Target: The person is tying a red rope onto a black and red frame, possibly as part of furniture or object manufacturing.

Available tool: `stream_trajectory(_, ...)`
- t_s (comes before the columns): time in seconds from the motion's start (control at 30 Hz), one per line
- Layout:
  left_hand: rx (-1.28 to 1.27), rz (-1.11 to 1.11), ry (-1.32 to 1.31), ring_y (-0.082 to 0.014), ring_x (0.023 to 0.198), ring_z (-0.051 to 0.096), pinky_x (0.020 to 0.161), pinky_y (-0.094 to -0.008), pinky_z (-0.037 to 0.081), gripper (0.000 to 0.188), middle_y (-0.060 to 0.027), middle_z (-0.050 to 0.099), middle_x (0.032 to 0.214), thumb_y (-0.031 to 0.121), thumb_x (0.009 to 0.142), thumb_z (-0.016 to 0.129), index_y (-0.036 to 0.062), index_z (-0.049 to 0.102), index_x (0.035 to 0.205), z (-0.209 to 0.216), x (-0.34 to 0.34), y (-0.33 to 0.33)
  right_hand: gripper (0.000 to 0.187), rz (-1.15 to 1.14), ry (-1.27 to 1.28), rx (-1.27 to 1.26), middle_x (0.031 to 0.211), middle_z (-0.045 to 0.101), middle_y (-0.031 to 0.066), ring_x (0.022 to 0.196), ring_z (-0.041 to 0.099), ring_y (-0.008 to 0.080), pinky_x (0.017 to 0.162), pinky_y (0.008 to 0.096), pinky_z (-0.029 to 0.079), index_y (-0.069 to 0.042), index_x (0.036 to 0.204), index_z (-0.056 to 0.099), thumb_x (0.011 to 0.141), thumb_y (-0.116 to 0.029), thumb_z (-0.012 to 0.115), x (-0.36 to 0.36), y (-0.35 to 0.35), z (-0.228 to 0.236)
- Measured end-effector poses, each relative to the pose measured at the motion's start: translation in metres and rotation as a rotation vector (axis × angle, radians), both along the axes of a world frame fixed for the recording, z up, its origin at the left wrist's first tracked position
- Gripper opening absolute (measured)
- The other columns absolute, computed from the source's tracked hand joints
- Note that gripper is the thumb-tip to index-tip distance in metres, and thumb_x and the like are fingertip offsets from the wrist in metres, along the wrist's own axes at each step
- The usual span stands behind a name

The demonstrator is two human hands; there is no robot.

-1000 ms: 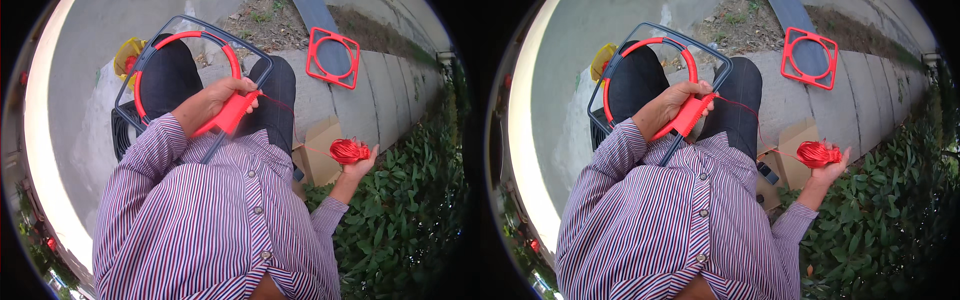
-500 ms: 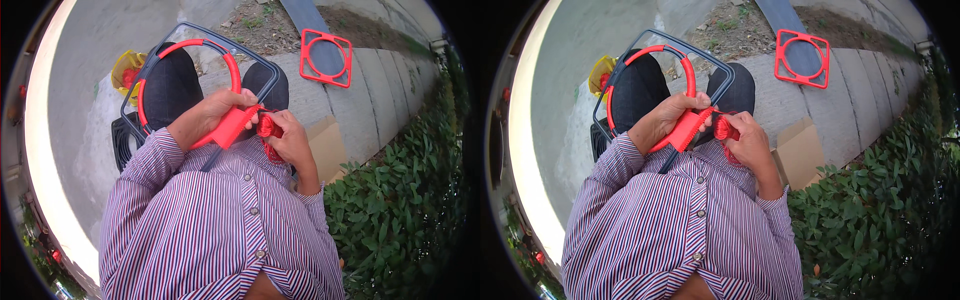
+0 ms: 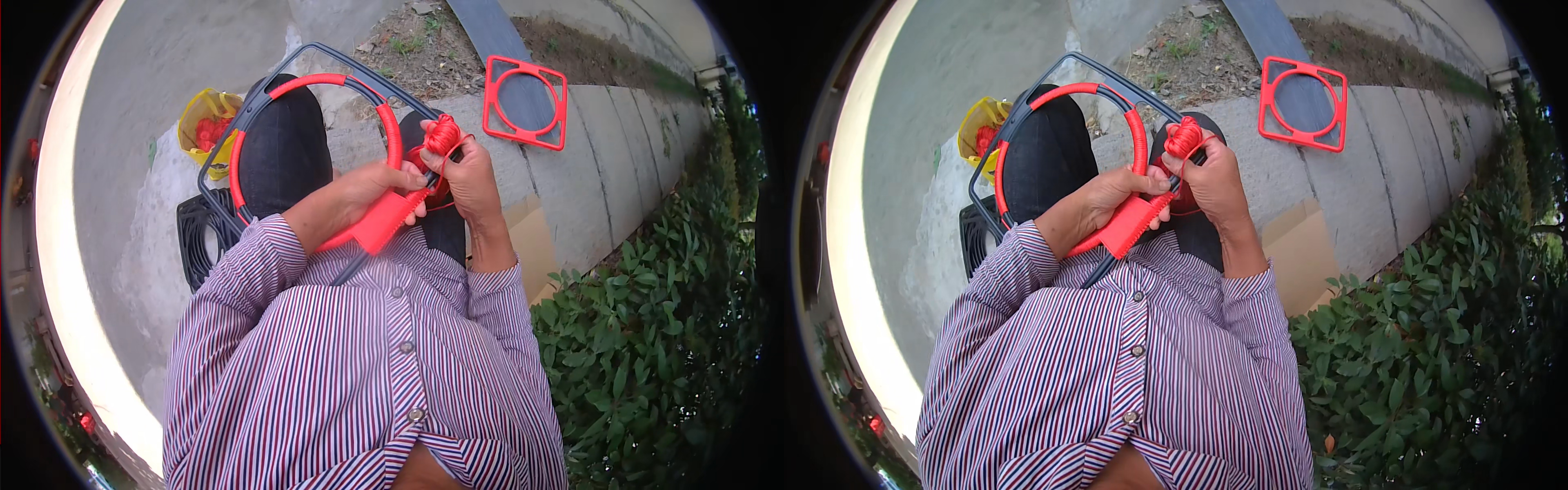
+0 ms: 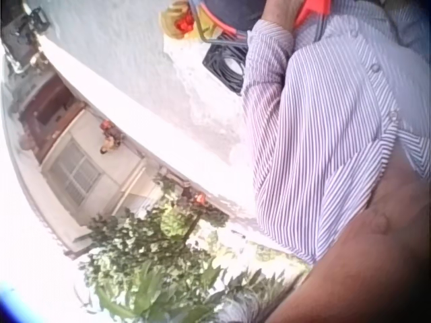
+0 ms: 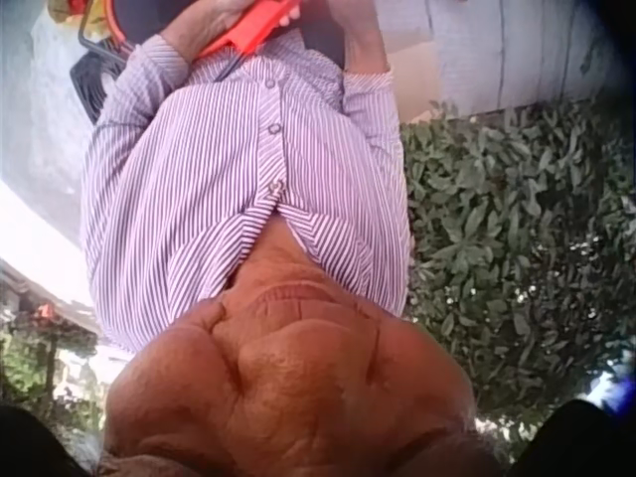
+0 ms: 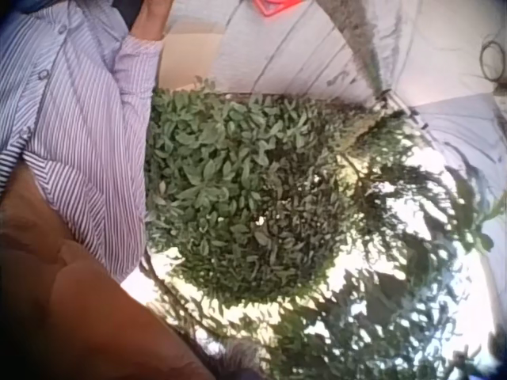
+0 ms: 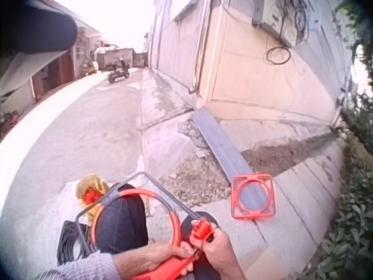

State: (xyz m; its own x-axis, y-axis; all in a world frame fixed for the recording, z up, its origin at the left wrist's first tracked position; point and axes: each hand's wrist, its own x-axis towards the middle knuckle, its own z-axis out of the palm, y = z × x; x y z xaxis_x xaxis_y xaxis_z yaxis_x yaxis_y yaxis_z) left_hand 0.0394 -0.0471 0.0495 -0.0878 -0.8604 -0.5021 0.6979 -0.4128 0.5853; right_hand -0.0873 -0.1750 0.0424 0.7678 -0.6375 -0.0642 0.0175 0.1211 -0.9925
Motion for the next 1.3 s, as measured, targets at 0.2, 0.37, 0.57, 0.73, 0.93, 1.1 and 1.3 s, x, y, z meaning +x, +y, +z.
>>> stream_trajectory(0.2, 0.006, 0.013, 0.010, -0.0228, 0.057, 0.066, 0.051, -0.0305, 0.057, 0.012, -0.0182, 0.067, 0.075, 0.011, 0.088, 0.062, 0.0017, 0.055, 0.091, -0.004, 0.004, 0.000, 0.024, -0.357, -0.101, -0.266, 0.095, 0.063, 0.0074, 0.087, 0.060, 0.0163, 0.082, 0.0307, 0.048, 0.001, 0.094, 0.063, 0.078, -0.012, 0.076, -0.030, 0.013, 0.038)
stream_trajectory(0.37, 0.005, 0.059, 0.017, -0.0226, 0.056, 0.066, 0.051, -0.0308, 0.057, 0.013, -0.0189, 0.066, 0.074, 0.010, 0.088, 0.062, 0.0000, 0.056, 0.093, -0.005, 0.013, 0.000, 0.029, 0.065, 0.461, -0.487, 0.093, 0.063, 0.0105, 0.085, 0.060, 0.0197, 0.083, 0.0328, 0.047, 0.003, 0.094, 0.060, 0.075, -0.017, 0.070, -0.101, -0.002, 0.025)
stream_trajectory(0.57, 0.027, 0.178, -0.001, -0.0219, 0.059, 0.066, 0.051, -0.0299, 0.058, 0.016, -0.0153, 0.061, 0.071, 0.011, 0.087, 0.064, -0.0014, 0.055, 0.090, 0.001, 0.019, 0.002, 0.024, -0.280, -0.529, 0.497, 0.077, 0.057, 0.0086, 0.068, 0.057, 0.0204, 0.078, 0.0382, 0.049, -0.005, 0.091, 0.049, 0.080, -0.024, 0.060, -0.173, 0.010, -0.025)
stream_trajectory(0.73, -0.082, 0.275, 0.073, -0.0212, 0.060, 0.065, 0.049, -0.0301, 0.058, 0.031, -0.0142, 0.061, 0.072, 0.018, 0.092, 0.060, -0.0083, 0.056, 0.108, -0.010, 0.033, -0.002, 0.022, -0.114, -0.610, 0.793, 0.057, 0.043, 0.0005, 0.043, 0.041, 0.0114, 0.059, 0.0318, 0.045, -0.008, 0.095, 0.046, 0.096, -0.029, 0.050, -0.241, 0.026, -0.071)
stream_trajectory(0.93, 0.005, 0.352, 0.097, -0.0189, 0.052, 0.063, 0.044, -0.0281, 0.057, 0.033, -0.0137, 0.062, 0.074, 0.018, 0.093, 0.057, -0.0068, 0.055, 0.115, -0.003, 0.043, 0.001, 0.021, -0.516, -0.254, 0.846, 0.052, 0.041, -0.0002, 0.038, 0.037, 0.0127, 0.047, 0.0312, 0.043, -0.008, 0.094, 0.052, 0.095, -0.029, 0.055, -0.302, 0.039, -0.148)
stream_trajectory(1.1, 0.012, 0.346, 0.063, -0.0228, 0.058, 0.064, 0.044, -0.0316, 0.056, 0.011, -0.0085, 0.054, 0.066, 0.009, 0.086, 0.060, 0.0011, 0.052, 0.089, -0.002, 0.035, 0.009, 0.017, -0.934, -0.007, 0.689, 0.069, 0.051, 0.0038, 0.055, 0.054, 0.0185, 0.052, 0.0359, 0.051, -0.009, 0.097, 0.054, 0.095, -0.026, 0.055, -0.284, -0.003, -0.150)
stream_trajectory(1.3, 0.018, 0.185, 0.002, -0.0240, 0.069, 0.065, 0.064, -0.0329, 0.057, 0.018, -0.0104, 0.058, 0.085, 0.015, 0.087, 0.059, 0.0012, 0.057, 0.098, -0.013, 0.024, 0.002, 0.027, -0.379, -0.114, 0.403, 0.104, 0.059, 0.0090, 0.097, 0.060, 0.0190, 0.085, 0.0359, 0.052, -0.003, 0.118, 0.052, 0.091, -0.010, 0.053, -0.168, -0.051, -0.066)
